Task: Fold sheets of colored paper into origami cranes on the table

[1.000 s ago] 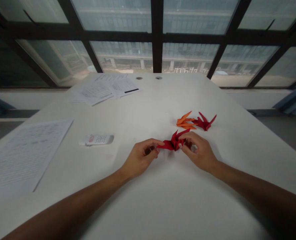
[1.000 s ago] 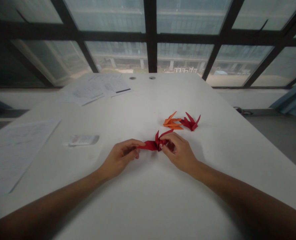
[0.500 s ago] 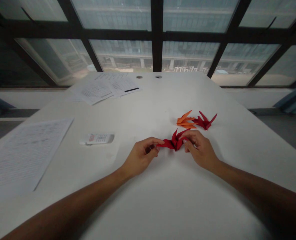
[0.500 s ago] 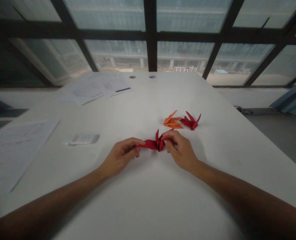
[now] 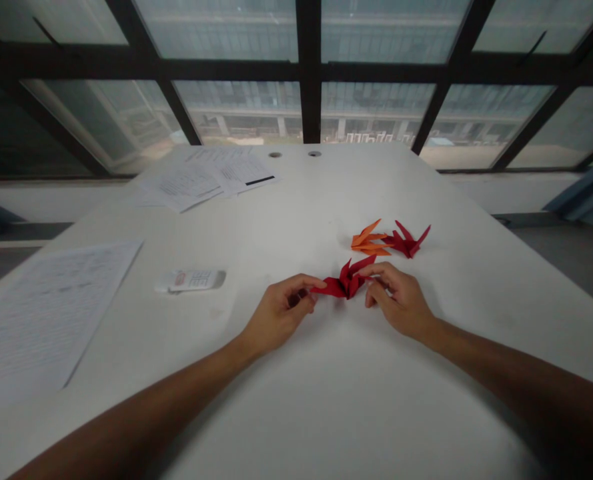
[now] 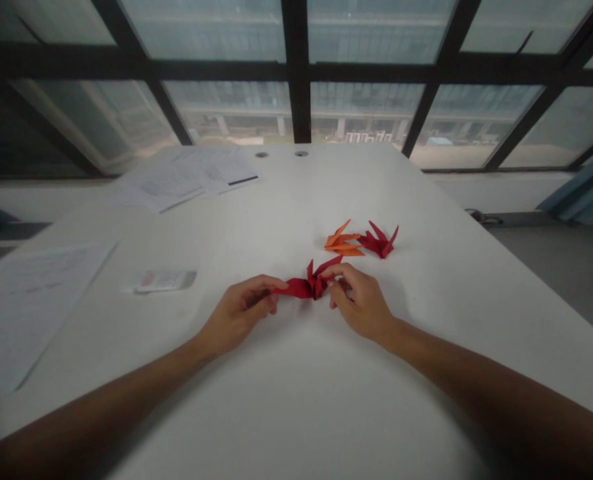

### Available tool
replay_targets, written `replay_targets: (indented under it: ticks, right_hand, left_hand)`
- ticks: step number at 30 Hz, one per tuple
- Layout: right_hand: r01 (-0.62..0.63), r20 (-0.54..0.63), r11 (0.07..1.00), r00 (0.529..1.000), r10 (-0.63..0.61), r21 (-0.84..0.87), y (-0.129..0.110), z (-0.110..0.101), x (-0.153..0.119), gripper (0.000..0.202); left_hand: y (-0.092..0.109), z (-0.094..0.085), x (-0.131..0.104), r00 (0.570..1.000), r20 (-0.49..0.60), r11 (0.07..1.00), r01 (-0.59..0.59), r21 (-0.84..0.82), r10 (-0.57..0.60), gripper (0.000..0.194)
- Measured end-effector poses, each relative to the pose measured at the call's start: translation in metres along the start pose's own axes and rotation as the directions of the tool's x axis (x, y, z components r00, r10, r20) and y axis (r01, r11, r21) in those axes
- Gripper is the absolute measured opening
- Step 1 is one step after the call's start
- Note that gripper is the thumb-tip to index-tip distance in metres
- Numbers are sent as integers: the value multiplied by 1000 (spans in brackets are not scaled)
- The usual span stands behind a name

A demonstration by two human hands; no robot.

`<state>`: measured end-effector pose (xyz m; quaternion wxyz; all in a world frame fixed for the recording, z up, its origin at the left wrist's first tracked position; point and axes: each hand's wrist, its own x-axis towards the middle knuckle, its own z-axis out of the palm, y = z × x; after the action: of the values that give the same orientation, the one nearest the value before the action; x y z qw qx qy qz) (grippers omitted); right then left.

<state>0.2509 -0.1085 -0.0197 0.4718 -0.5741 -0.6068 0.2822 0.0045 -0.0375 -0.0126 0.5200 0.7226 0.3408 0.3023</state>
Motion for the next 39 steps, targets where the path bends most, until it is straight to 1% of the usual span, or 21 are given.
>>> replay_targets:
  ticks: [3, 7, 9, 11, 14, 15, 17, 19, 20, 22, 23, 24, 28, 30, 32, 33, 34, 35, 36, 37, 39]
  right_hand:
    - [6, -3, 999, 1000, -6, 46, 0, 2, 0, 16]
    - [24, -59, 983, 998, -13, 179, 1, 5, 1, 29]
    - [11, -81, 979, 997, 6, 204, 2, 6, 1, 31]
    - [-14, -87, 980, 996, 32, 199, 4, 6, 2, 28]
    - [-52, -52, 984, 997, 62, 168, 5, 5, 2, 24]
    - [-58, -39, 986, 997, 65, 158, 6, 5, 2, 23]
    - [-58, -28, 988, 998, 63, 142, 6, 5, 2, 23]
    - [-57, -25, 989, 998, 60, 134, 6, 5, 2, 23]
    - [-56, -21, 990, 998, 59, 131, 6, 5, 2, 23]
    - [-58, -14, 992, 998, 60, 114, 6, 5, 2, 21]
    - [-59, -9, 993, 998, 60, 102, 6, 5, 2, 20]
    - [-59, -4, 994, 998, 60, 87, 6, 5, 2, 19]
    - [-47, 9, 998, 999, 46, 39, 6, 4, 2, 18]
    - [-39, 18, 999, 999, 38, 26, 7, 3, 2, 17]
    - [-31, 24, 999, 999, 31, 20, 9, 3, 2, 18]
    - [-25, 25, 1000, 999, 24, 19, 9, 4, 2, 18]
    - [-17, 24, 1000, 1000, 17, 16, 10, 4, 2, 19]
    - [-9, 24, 1000, 1000, 9, 14, 11, 4, 3, 19]
    - [-2, 25, 1000, 1000, 2, 10, 11, 4, 3, 19]
    - [2, 26, 1000, 1000, -2, 7, 12, 4, 3, 19]
    - [7, 30, 1000, 1000, -7, 1, 12, 5, 3, 19]
  left_hand:
    - [-1, 0, 0, 1000, 2, 1000, -5, 14, 5, 24]
    - [0, -1, 0, 1000, -21, 1000, 14, -6, -14, 29]
    - [3, -1, 1, 997, -58, 998, 41, -49, -43, 39]
    - [6, 0, 2, 992, -107, 992, 55, -115, -68, 54]
    - [7, 1, 4, 985, -161, 975, 32, -220, -68, 72]
    - [7, 1, 4, 987, -146, 970, 31, -240, -68, 74]
    - [5, 1, 2, 996, -60, 969, 49, -243, -66, 75]
    - [3, 1, -1, 997, 68, 982, 58, -182, -47, 71]
    - [3, 1, -3, 991, 127, 990, 48, -136, -31, 63]
    - [3, 2, -6, 977, 214, 1000, 11, -27, -5, 40]
    - [3, 3, -7, 970, 242, 1000, -8, 29, 1, 29]
    - [4, 4, -7, 966, 257, 996, -29, 79, 8, 22]
    - [8, 7, -9, 960, 272, 952, -147, 270, 71, 18]
    - [11, 7, -10, 970, 213, 879, -198, 433, 113, 18]
    - [13, 4, -9, 979, 74, 733, -190, 653, 189, 18]
    - [14, 1, -7, 972, -6, 644, -152, 750, 236, 22]
    - [13, -3, -5, 956, -80, 556, -95, 826, 282, 32]
    - [11, -8, -1, 947, -133, 500, -33, 866, 294, 42]
    - [8, -13, 3, 942, -173, 480, 15, 877, 286, 51]
    - [5, -20, 7, 947, -204, 499, 55, 865, 250, 57]
    - [-1, -33, 16, 972, -213, 614, 111, 782, 96, 59]
